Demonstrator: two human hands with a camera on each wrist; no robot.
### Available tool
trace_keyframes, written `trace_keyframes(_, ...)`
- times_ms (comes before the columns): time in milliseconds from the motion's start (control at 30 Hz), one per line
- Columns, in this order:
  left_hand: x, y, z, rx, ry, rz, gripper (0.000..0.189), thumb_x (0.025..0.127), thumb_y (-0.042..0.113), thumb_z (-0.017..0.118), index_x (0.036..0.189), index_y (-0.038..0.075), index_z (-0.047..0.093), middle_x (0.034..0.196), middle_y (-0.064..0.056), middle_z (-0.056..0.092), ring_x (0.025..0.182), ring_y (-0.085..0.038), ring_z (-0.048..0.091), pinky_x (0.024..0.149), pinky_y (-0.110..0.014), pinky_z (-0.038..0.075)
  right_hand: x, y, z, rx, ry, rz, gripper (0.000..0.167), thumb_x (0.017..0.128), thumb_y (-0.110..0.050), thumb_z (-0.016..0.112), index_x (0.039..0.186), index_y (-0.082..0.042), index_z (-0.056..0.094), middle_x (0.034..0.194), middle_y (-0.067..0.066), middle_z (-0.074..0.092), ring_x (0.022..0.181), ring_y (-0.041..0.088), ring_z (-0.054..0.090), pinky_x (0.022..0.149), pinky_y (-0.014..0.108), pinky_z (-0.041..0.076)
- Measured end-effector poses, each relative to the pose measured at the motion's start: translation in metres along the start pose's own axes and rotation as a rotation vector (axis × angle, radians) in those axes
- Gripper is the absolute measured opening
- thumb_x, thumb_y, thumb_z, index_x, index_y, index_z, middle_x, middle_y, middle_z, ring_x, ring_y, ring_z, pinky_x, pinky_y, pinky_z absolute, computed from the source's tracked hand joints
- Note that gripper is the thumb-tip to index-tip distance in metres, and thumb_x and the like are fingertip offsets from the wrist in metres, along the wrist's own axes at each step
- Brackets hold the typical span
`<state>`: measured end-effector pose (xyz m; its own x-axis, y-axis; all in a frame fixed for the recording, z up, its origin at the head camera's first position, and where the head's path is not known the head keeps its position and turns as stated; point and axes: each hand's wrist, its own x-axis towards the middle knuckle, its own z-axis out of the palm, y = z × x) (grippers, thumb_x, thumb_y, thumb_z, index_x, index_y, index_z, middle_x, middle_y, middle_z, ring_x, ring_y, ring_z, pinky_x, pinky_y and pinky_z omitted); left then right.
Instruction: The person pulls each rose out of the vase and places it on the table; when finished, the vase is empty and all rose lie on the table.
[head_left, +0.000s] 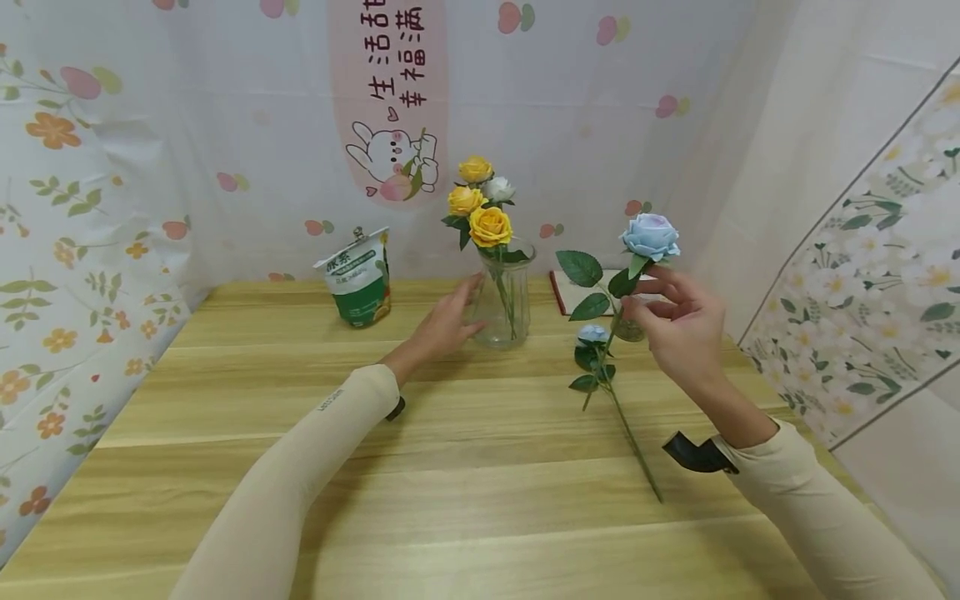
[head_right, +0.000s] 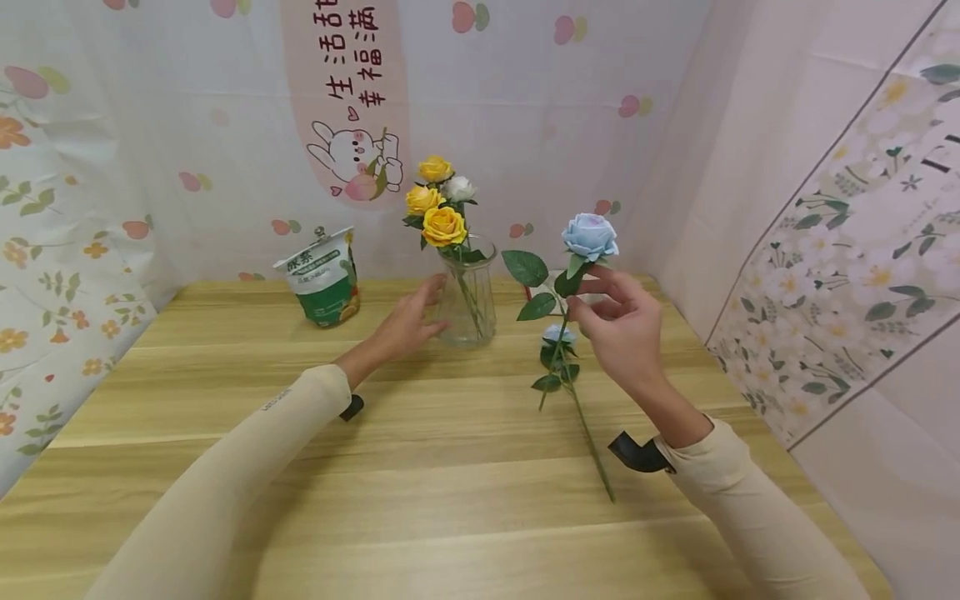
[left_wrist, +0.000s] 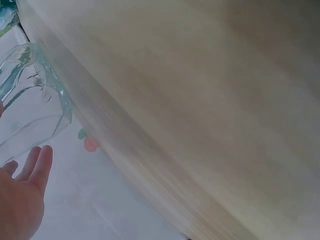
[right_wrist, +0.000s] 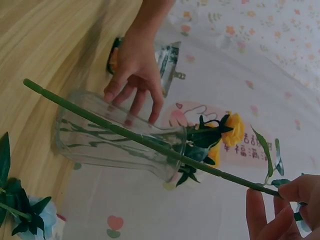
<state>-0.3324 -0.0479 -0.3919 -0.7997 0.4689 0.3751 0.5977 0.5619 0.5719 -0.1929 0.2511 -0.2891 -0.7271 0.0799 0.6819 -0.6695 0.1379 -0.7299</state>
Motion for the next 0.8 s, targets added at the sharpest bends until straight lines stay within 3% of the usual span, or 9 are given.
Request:
trace_keyframes(200,0.001,-0.002,0.001,0.009,-0.003,0.015,0.083,0.090,0.013,0.074,0.156,0.011,0.023,0.157,-0.013,0.035,0.123,-0.032,0.057,0.099,-0.043,0.049,-0.005,0.005,0.004,0.024,-0.038,0.032,0.035,0.082,0.018,0.061,0.114,0.005,0.068,0.086,0.004,0.069,0.067,0.013,0.072,0.061,0.020,0.056)
trace_keyframes(500,0.001,-0.003,0.004,0.063,-0.018,0.024,0.082,0.092,0.016,0.072,0.155,0.008,0.020,0.156,-0.015,0.035,0.122,-0.032,0.058,0.095,-0.044,0.051,-0.014,0.020,0.010,-0.153,-0.121,0.134,0.038,0.083,0.012,0.070,0.120,0.009,0.063,0.083,-0.005,0.070,0.057,0.013,0.069,0.051,0.018,0.050)
trace_keyframes(800,0.001,-0.002,0.004,0.072,-0.019,0.005,0.083,0.092,0.015,0.073,0.156,0.009,0.020,0.155,-0.015,0.037,0.123,-0.031,0.057,0.096,-0.046,0.050,-0.021,0.037,0.008,-0.155,-0.183,0.302,0.043,0.084,0.011,0.069,0.125,0.010,0.059,0.083,-0.007,0.069,0.058,0.014,0.069,0.059,0.027,0.058)
